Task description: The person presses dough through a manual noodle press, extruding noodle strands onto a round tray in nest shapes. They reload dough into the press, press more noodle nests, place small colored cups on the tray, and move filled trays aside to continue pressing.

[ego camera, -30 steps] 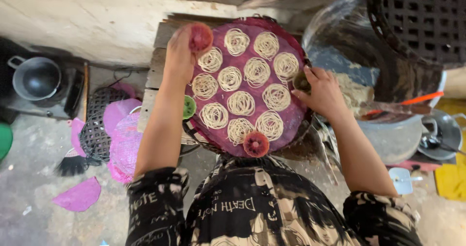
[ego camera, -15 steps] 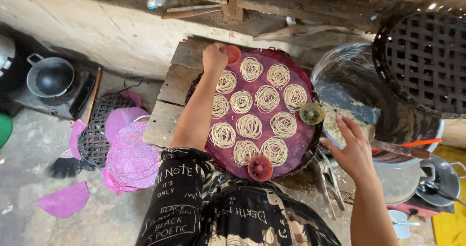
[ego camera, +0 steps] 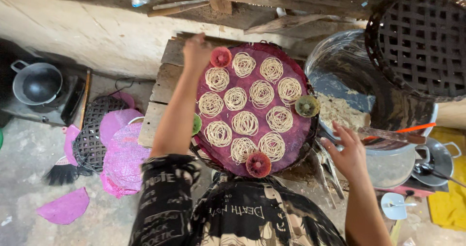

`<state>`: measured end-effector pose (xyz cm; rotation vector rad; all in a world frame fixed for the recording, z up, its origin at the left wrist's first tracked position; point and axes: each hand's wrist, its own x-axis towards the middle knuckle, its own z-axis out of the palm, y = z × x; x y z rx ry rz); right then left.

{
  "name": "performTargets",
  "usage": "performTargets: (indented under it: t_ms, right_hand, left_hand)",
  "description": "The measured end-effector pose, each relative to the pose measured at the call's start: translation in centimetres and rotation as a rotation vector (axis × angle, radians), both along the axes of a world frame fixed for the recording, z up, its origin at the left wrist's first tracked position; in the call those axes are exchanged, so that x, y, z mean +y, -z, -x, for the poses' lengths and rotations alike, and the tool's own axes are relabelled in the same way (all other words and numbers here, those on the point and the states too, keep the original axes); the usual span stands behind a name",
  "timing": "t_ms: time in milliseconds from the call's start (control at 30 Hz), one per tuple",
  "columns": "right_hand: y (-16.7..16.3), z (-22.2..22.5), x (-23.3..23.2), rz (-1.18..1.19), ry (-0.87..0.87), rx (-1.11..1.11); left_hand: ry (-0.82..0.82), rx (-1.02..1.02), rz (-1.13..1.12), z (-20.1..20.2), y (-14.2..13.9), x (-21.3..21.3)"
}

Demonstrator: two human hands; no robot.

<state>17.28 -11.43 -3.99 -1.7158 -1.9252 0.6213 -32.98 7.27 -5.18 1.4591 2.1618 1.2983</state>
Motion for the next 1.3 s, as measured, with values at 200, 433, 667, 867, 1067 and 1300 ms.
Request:
performTargets:
  t_ms: [200, 433, 667, 867, 1067, 1300]
  right_hand:
    - [6.7, 0.3, -0.9, 0.35, 0.022, 0.905]
    - [9.5, 0.9, 1.0, 0.661, 0.109, 1.394]
    - [8.7, 0.6, 2.2, 0.676, -0.049, 1.375]
    - [4.6, 1.0, 3.4, 0.627, -0.179, 1.373]
    - [-1.9, 7.0, 6.6, 0.546, -0.332, 1.437]
    - [-5.5, 14.8, 12.1, 0.561, -0.579, 1.493]
  left_hand:
    - [0.084, -0.664, -0.328, 6.7, 0.9, -17.0]
    - [-0.078, -1.335, -0.052, -2.4, 9.9, -33.0]
    - [0.057, -1.185, -0.055, -9.4, 9.9, -32.6]
    - [0.037, -1.392, -0.153, -9.0, 8.1, -31.7]
    - [0.033, -1.532, -0.37, -5.0, 2.9, -29.7]
    - [0.092, -1.458, -0.679, 0.8, -4.8, -27.4]
